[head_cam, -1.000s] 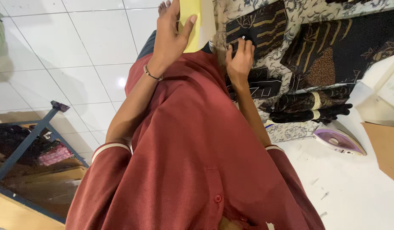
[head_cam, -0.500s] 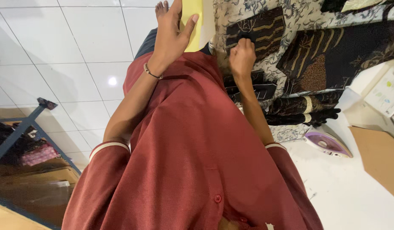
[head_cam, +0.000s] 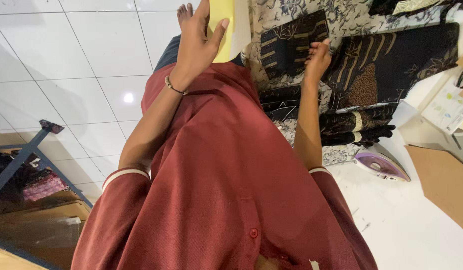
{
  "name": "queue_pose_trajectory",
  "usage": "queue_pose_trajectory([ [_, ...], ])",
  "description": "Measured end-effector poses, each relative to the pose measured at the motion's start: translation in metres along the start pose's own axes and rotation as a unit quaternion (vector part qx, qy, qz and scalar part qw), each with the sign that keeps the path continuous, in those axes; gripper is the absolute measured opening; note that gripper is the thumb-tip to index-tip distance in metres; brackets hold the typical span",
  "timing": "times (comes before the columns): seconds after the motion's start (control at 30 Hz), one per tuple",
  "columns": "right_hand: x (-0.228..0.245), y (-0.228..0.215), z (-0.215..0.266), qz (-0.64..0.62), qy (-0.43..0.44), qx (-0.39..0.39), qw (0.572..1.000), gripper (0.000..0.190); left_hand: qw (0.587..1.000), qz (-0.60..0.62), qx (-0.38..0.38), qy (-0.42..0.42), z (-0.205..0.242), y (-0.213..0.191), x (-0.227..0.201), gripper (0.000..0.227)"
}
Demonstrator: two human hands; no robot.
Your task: The person writes on a yellow notepad with a blue pen, then tears off a small piece of paper and sticks it onto a folded piece of dark patterned fabric. The person repeats this process for several pieces of fabric, placing the labeled items on a nearby surface.
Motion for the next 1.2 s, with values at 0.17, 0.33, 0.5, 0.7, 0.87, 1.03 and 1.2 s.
queue_pose_trajectory([
  [0.17, 0.010, 0.024, 0.037, 0.221, -0.239, 0.060, 0.944, 0.029, 0.998, 0.034, 0.033, -0.038, -0.002, 0.004, 0.006, 0.022],
  [0.33, 0.040, 0.035, 0.052, 0.277, -0.340, 0.006, 0.899, 0.026, 0.995, 0.059, 0.063, -0.047, -0.008, 0.003, 0.003, 0.027],
  [0.5, 0.076, 0.090, 0.077, 0.178, -0.292, 0.131, 0.931, 0.036, 0.990, 0.127, 0.053, 0.014, -0.016, -0.003, -0.011, 0.033],
  [0.7, 0.102, 0.171, 0.128, -0.128, -0.012, 0.362, 0.923, 0.065, 0.928, 0.300, 0.173, -0.141, -0.014, 0.000, 0.013, 0.027],
  [0.87, 0.118, 0.175, 0.153, -0.260, 0.090, 0.395, 0.876, 0.057, 0.898, 0.349, 0.151, -0.220, -0.024, -0.020, 0.032, 0.024],
  [1.03, 0.125, 0.130, 0.164, -0.176, 0.032, 0.358, 0.916, 0.038, 0.915, 0.237, 0.295, -0.142, -0.041, -0.014, 0.020, 0.027],
  [1.2, 0.076, 0.006, 0.198, -0.229, -0.039, 0.211, 0.949, 0.024, 0.883, 0.277, 0.378, -0.024, -0.032, 0.020, 0.004, 0.016],
])
Point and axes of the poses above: each hand's wrist, its own z-axis away from the middle knuckle, its own y-axis out of the palm, x = y × z, the point moved 3 cm from there along -z, towards the middle knuckle, and after that the axes turned 14 degrees about -z, right-handed, at the moved point
